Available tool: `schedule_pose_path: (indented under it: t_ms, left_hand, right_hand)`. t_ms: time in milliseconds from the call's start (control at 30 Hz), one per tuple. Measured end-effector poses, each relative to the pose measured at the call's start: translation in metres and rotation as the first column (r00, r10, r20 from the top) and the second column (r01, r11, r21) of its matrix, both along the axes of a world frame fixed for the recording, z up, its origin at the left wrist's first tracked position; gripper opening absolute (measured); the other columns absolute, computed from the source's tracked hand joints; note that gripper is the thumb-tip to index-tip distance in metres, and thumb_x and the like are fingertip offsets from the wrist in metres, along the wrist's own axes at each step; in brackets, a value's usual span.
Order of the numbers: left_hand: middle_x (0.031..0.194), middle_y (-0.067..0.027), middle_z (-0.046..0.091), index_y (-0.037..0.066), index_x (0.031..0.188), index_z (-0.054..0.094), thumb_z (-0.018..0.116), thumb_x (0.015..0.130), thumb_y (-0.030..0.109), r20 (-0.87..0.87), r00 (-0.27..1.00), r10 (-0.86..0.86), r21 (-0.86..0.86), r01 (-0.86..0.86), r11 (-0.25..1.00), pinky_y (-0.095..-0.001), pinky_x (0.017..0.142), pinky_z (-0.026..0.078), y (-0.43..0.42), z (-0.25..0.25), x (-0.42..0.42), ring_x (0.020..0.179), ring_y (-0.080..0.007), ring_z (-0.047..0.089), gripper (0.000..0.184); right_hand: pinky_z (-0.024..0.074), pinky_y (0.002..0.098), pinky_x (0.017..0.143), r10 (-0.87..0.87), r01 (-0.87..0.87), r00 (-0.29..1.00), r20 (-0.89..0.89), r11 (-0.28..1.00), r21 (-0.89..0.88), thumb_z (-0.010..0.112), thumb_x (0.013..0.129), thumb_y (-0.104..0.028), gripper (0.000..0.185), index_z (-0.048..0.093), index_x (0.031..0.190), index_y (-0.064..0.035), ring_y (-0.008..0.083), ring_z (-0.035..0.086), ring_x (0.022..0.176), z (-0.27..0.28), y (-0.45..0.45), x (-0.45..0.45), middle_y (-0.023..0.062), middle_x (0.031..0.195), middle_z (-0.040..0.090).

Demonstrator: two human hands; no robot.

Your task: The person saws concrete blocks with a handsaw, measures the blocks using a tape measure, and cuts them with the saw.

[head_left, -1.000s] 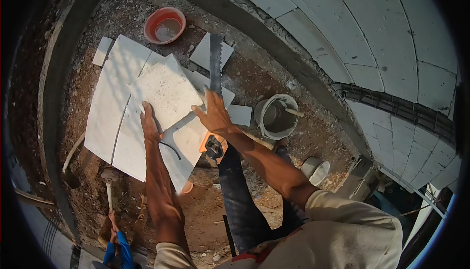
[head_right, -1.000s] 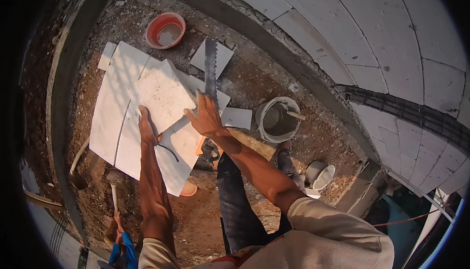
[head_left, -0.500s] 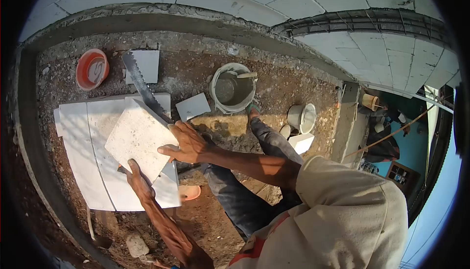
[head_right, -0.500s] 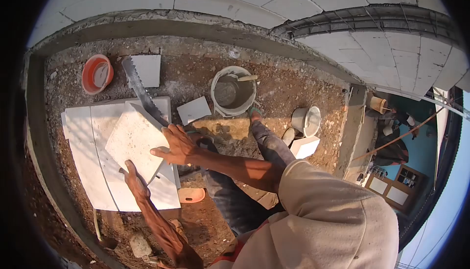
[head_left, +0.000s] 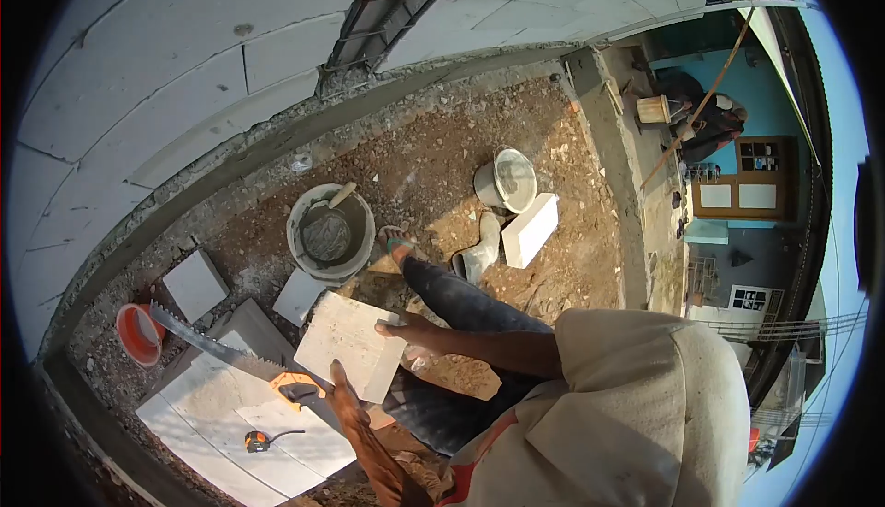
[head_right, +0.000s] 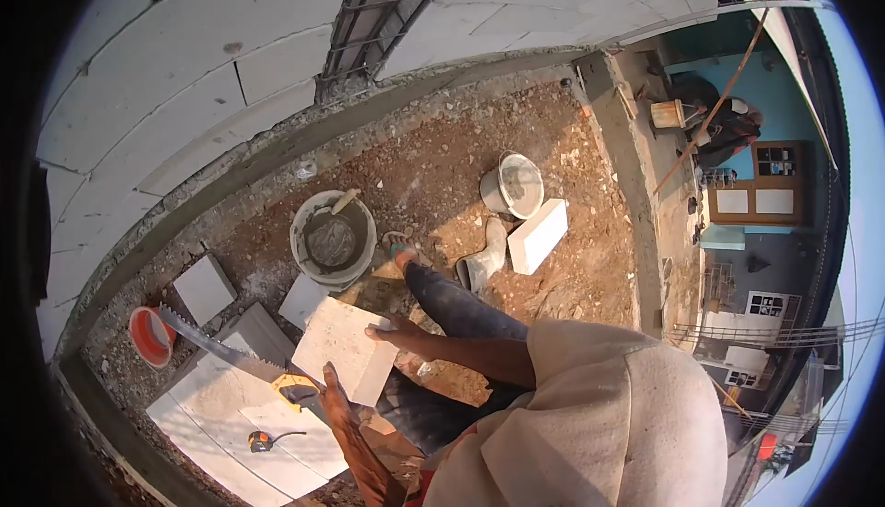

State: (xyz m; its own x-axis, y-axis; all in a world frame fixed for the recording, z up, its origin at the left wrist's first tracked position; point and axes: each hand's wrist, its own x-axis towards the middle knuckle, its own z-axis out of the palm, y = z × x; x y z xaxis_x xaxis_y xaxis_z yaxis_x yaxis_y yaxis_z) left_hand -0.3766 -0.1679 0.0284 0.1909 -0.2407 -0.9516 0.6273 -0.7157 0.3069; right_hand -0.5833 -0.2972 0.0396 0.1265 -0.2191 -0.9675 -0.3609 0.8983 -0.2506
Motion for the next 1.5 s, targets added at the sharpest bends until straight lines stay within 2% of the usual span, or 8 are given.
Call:
schedule_pose_path:
  t_ms: [67, 333, 600, 767, 833, 933, 1133, 1500]
  left_hand:
    - [0.142, -0.0196, 0.062, -0.006, 0.151, 0.05, 0.066, 0.097, 0.064, -0.018, 0.992, -0.129, 0.002, 0.129, 0.992, -0.0443, 0.093, 0.058, -0.026, -0.039, -0.036, 0.116, -0.0316, 0.067, 0.09]
    - [0.156, -0.0128, 0.055, 0.016, 0.159, 0.045, 0.044, 0.102, 0.074, -0.38, 0.829, -0.41, -0.06, 0.421, 0.905, -0.0741, 0.101, 0.042, -0.194, -0.129, -0.188, 0.136, -0.0399, 0.055, 0.081]
    - [0.163, -0.0156, 0.044, 0.016, 0.164, 0.032, 0.044, 0.105, 0.07, -0.449, 0.596, -0.666, -0.11, 0.703, 0.703, -0.0688, 0.105, 0.04, -0.364, -0.049, -0.348, 0.139, -0.0425, 0.05, 0.082]
    - [0.148, -0.0184, 0.059, 0.006, 0.161, 0.043, 0.064, 0.106, 0.045, 0.16, 0.333, -0.929, -0.348, 0.9, 0.263, -0.0512, 0.105, 0.047, -0.377, 0.068, -0.32, 0.131, -0.033, 0.059, 0.07]
    - [0.141, -0.0183, 0.065, 0.004, 0.15, 0.058, 0.067, 0.103, 0.036, 0.615, 0.051, -0.787, -0.318, 0.929, -0.188, -0.0426, 0.108, 0.047, -0.359, 0.039, -0.251, 0.129, -0.0329, 0.062, 0.057]
    - [0.127, -0.018, 0.073, 0.001, 0.139, 0.067, 0.068, 0.101, 0.03, 0.542, 0.029, -0.84, -0.384, 0.897, -0.217, -0.0396, 0.101, 0.051, -0.315, 0.093, -0.144, 0.116, -0.03, 0.068, 0.048]
    - [0.124, -0.0172, 0.074, 0.0, 0.138, 0.067, 0.069, 0.1, 0.03, 0.424, -0.026, -0.905, -0.16, 0.982, -0.103, -0.0389, 0.098, 0.052, -0.268, 0.138, -0.074, 0.113, -0.0286, 0.069, 0.048]
    - [0.12, -0.0159, 0.075, 0.0, 0.136, 0.068, 0.071, 0.1, 0.029, 0.586, 0.017, -0.81, -0.172, 0.98, -0.103, -0.0375, 0.094, 0.053, -0.279, 0.161, -0.05, 0.108, -0.026, 0.069, 0.047]
  right_hand:
    - [0.0521, 0.042, 0.106, -0.072, 0.079, 0.997, 0.04, 0.981, -0.179, 0.084, 0.086, -0.058, 0.112, 0.031, 0.164, 0.0019, 0.0302, 0.061, 0.134, -0.044, -0.008, -0.046, 0.0145, 0.143, 0.065]
    - [0.0538, 0.0359, 0.102, -0.437, 0.359, 0.894, -0.102, 0.833, -0.422, 0.092, 0.08, -0.047, 0.112, 0.037, 0.159, 0.0095, 0.0229, 0.068, 0.12, -0.095, -0.126, -0.218, 0.0152, 0.13, 0.073]
    - [0.0422, 0.0512, 0.118, -0.383, -0.108, 0.77, -0.511, 0.711, -0.695, 0.072, 0.09, -0.062, 0.104, 0.029, 0.166, -0.0054, 0.0443, 0.05, 0.144, 0.022, -0.245, -0.375, 0.0296, 0.157, 0.049]
    - [0.0443, 0.0578, 0.115, -0.182, -0.208, 0.732, -0.657, 0.858, -0.47, 0.069, 0.091, -0.05, 0.079, 0.047, 0.157, -0.0131, 0.048, 0.055, 0.136, 0.1, -0.218, -0.431, 0.0287, 0.151, 0.052]
    - [0.055, 0.0576, 0.098, -0.113, -0.294, 0.788, -0.605, 0.795, -0.531, 0.073, 0.087, -0.046, 0.071, 0.058, 0.145, -0.008, 0.0458, 0.066, 0.123, 0.033, -0.164, -0.463, 0.0289, 0.129, 0.07]
    - [0.0581, 0.0566, 0.088, -0.177, -0.257, 0.77, -0.614, 0.794, -0.551, 0.073, 0.08, -0.032, 0.044, 0.073, 0.11, 0.0013, 0.0439, 0.071, 0.112, 0.011, -0.069, -0.457, 0.0274, 0.115, 0.074]
    - [0.0544, 0.051, 0.102, 0.211, -0.257, 0.864, -0.458, 0.966, -0.04, 0.071, 0.085, -0.058, 0.073, 0.073, 0.123, 0.0044, 0.0413, 0.069, 0.12, 0.074, 0.089, -0.369, 0.0305, 0.129, 0.07]
    - [0.0498, 0.045, 0.109, -0.541, 0.54, 0.807, 0.238, 0.838, 0.074, 0.065, 0.094, -0.07, 0.089, 0.055, 0.153, -0.0036, 0.0299, 0.065, 0.131, 0.165, 0.109, -0.228, 0.0173, 0.149, 0.063]
